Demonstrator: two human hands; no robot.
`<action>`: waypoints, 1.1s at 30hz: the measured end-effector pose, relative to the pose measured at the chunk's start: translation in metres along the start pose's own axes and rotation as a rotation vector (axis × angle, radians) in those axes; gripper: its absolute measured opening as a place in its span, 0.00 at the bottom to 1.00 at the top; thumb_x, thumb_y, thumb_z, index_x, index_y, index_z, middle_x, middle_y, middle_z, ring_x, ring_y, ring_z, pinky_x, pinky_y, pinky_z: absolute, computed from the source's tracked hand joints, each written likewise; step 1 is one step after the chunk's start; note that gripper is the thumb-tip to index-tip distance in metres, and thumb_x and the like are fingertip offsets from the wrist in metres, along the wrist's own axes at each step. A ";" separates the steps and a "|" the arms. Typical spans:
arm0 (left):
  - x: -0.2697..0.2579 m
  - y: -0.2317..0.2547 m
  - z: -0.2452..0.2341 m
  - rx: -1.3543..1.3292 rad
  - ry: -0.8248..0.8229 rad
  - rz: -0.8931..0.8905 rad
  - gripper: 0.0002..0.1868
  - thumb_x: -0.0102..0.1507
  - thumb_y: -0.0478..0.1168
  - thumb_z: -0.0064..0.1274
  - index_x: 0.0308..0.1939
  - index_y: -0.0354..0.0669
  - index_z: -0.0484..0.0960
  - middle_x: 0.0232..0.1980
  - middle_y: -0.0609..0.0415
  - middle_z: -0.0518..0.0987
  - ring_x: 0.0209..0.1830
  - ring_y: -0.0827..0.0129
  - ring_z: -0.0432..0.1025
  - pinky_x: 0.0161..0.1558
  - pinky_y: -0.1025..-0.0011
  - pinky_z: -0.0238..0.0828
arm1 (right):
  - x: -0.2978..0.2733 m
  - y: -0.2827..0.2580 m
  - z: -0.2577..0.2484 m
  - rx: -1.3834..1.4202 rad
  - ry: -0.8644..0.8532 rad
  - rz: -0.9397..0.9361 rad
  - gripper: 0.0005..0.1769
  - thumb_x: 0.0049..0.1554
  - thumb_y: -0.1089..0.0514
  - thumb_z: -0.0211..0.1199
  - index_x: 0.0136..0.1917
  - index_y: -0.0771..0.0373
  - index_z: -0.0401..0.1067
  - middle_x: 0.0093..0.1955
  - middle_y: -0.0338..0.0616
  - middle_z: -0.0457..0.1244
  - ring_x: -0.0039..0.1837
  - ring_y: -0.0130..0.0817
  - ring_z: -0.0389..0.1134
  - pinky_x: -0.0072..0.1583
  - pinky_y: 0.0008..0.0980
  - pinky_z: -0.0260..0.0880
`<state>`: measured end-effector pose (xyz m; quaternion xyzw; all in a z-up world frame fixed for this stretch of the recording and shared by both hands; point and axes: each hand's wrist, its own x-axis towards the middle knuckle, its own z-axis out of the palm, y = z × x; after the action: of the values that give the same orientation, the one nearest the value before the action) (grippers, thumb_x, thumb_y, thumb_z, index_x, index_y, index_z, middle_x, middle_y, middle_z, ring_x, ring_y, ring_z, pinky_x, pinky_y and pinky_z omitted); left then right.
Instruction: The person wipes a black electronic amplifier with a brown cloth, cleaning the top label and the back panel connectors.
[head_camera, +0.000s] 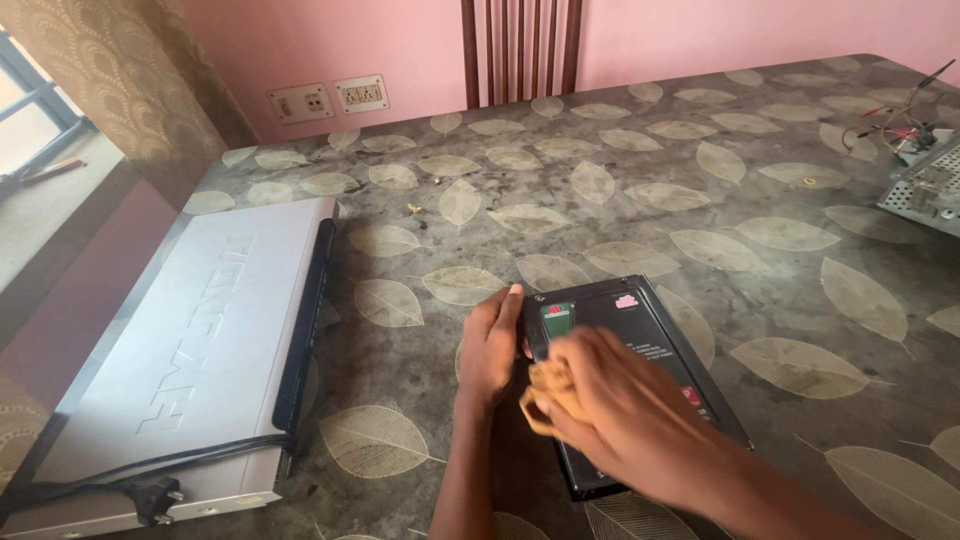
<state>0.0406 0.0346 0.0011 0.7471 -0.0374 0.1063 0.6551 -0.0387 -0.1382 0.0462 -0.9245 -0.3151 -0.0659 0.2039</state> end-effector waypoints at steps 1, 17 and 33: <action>-0.001 0.003 0.000 -0.042 -0.020 -0.031 0.24 0.69 0.50 0.42 0.29 0.32 0.74 0.21 0.51 0.69 0.22 0.68 0.63 0.30 0.65 0.61 | -0.003 0.000 -0.003 0.037 0.072 -0.047 0.21 0.59 0.48 0.65 0.56 0.61 0.61 0.45 0.45 0.61 0.41 0.35 0.65 0.43 0.38 0.69; 0.002 -0.001 0.000 -0.064 -0.047 0.034 0.23 0.70 0.49 0.42 0.28 0.33 0.76 0.18 0.54 0.71 0.17 0.74 0.66 0.26 0.70 0.63 | -0.021 -0.013 -0.018 0.007 0.011 -0.035 0.24 0.61 0.46 0.57 0.57 0.69 0.63 0.53 0.52 0.58 0.43 0.32 0.68 0.42 0.37 0.71; -0.002 -0.003 0.000 -0.062 -0.046 0.017 0.24 0.71 0.49 0.42 0.27 0.34 0.75 0.20 0.55 0.71 0.20 0.74 0.66 0.28 0.70 0.64 | -0.029 -0.003 0.010 -0.076 0.239 -0.153 0.28 0.56 0.47 0.66 0.63 0.66 0.70 0.57 0.49 0.64 0.54 0.38 0.68 0.54 0.41 0.72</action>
<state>0.0394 0.0344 -0.0022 0.7284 -0.0621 0.0934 0.6759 -0.0638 -0.1476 0.0306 -0.8904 -0.3555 -0.2028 0.1992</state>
